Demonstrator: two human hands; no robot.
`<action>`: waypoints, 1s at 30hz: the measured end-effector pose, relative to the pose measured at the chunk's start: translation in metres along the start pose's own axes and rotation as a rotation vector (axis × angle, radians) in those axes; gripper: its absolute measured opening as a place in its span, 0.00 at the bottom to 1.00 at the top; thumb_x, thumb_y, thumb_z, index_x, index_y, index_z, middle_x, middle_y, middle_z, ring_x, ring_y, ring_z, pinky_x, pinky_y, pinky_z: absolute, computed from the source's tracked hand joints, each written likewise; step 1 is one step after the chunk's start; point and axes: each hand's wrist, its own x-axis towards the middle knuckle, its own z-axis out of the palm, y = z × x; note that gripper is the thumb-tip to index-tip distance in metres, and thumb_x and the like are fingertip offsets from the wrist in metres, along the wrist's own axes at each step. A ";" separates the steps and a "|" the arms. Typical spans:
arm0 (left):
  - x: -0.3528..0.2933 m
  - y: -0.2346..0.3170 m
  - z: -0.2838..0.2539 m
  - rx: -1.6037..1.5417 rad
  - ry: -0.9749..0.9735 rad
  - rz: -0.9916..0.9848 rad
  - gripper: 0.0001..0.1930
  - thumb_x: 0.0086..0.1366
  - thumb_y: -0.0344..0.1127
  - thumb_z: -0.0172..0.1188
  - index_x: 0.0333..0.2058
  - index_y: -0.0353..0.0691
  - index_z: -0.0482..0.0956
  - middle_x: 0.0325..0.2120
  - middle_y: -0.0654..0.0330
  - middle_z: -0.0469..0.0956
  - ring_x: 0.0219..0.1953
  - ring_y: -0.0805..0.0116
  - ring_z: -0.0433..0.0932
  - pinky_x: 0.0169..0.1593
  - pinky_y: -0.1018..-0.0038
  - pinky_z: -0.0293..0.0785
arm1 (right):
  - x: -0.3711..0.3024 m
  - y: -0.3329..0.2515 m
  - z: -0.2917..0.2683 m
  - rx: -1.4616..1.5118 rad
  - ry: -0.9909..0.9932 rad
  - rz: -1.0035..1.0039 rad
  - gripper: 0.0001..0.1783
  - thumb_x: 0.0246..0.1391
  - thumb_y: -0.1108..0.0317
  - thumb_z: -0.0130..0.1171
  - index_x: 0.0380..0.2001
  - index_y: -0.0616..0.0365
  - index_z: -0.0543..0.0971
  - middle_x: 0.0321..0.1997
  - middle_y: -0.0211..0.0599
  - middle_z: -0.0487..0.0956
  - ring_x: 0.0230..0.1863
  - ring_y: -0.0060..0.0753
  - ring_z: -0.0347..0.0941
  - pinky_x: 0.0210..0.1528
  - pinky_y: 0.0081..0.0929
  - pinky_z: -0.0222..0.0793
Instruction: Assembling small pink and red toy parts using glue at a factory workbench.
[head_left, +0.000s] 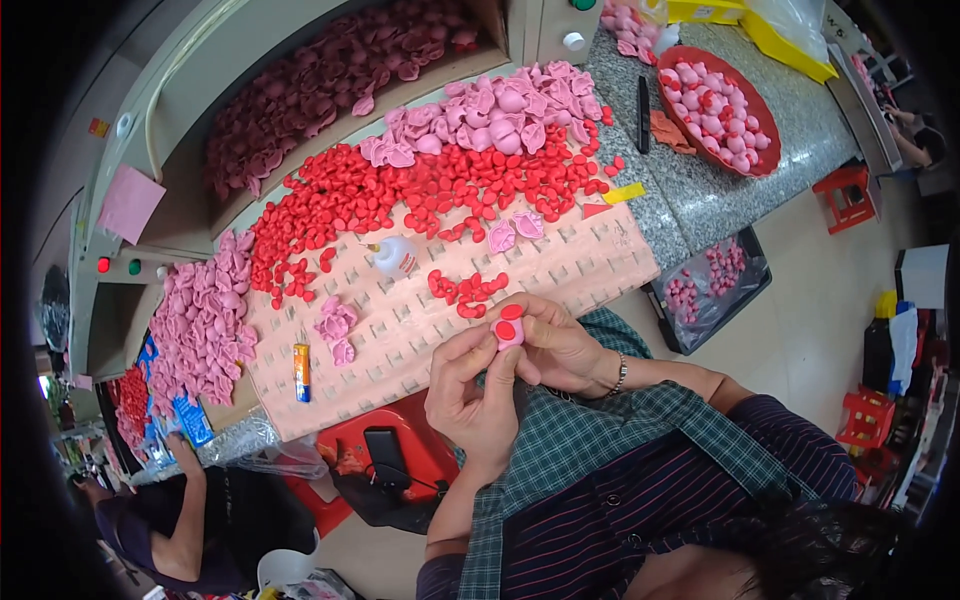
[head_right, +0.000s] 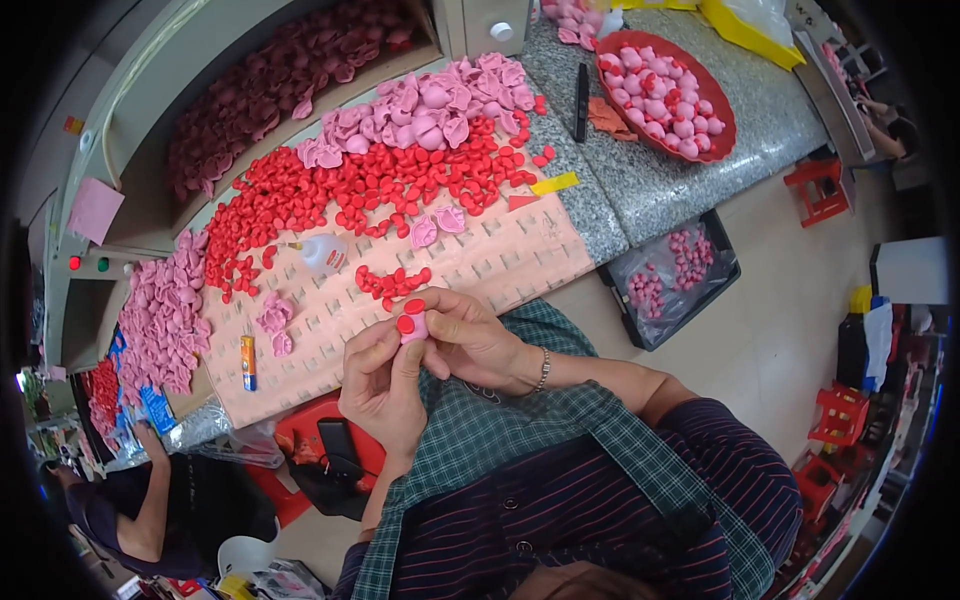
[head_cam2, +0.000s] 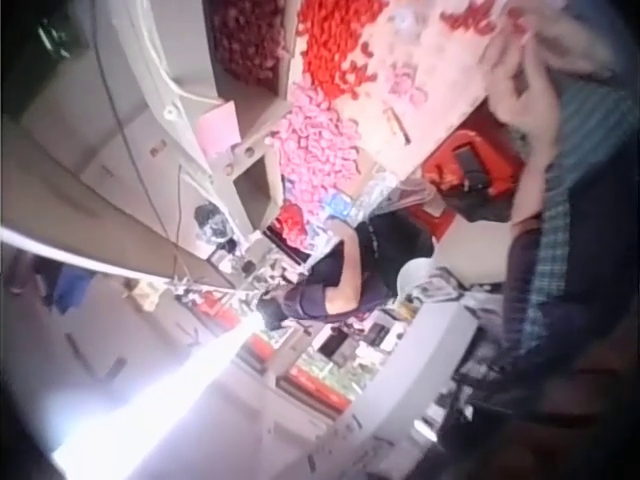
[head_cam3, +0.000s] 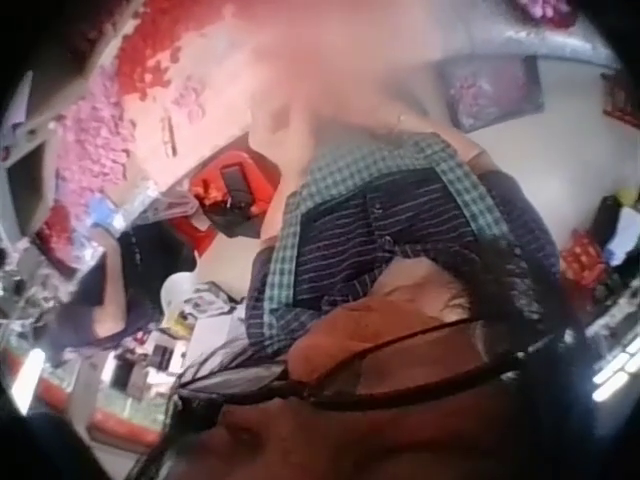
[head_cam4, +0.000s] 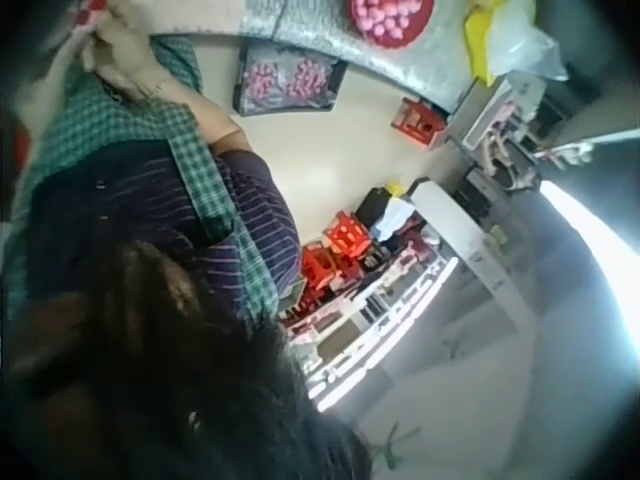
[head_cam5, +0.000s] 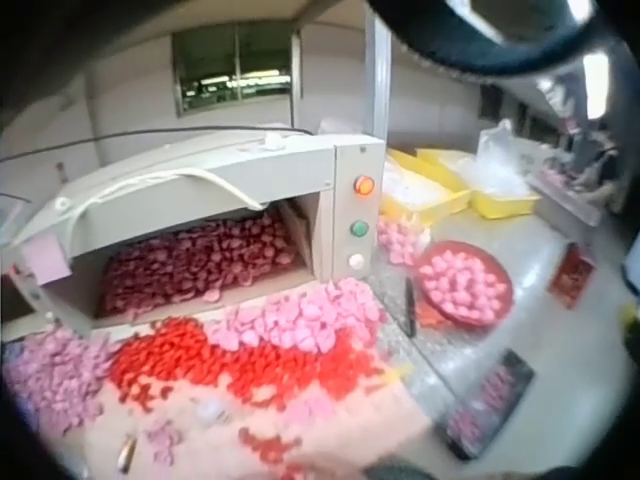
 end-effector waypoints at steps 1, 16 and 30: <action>0.000 0.001 0.000 -0.003 -0.009 -0.002 0.12 0.61 0.14 0.59 0.42 0.33 0.76 0.45 0.48 0.76 0.37 0.68 0.80 0.39 0.75 0.79 | 0.001 0.000 0.001 -0.004 -0.002 0.009 0.20 0.64 0.58 0.57 0.53 0.57 0.74 0.43 0.38 0.80 0.22 0.24 0.73 0.22 0.18 0.69; 0.005 -0.001 -0.002 0.045 0.029 0.002 0.07 0.63 0.18 0.61 0.38 0.33 0.76 0.45 0.48 0.77 0.44 0.67 0.79 0.49 0.75 0.75 | 0.005 -0.001 0.004 -0.116 0.078 -0.006 0.21 0.63 0.60 0.58 0.55 0.59 0.73 0.46 0.33 0.78 0.29 0.19 0.71 0.30 0.17 0.68; 0.002 -0.014 -0.010 -0.409 -0.041 -0.048 0.08 0.63 0.19 0.61 0.39 0.35 0.75 0.47 0.48 0.76 0.45 0.66 0.79 0.46 0.75 0.78 | 0.003 -0.012 0.015 -0.579 -0.106 -0.129 0.15 0.65 0.65 0.55 0.49 0.64 0.74 0.38 0.34 0.74 0.25 0.17 0.67 0.26 0.15 0.63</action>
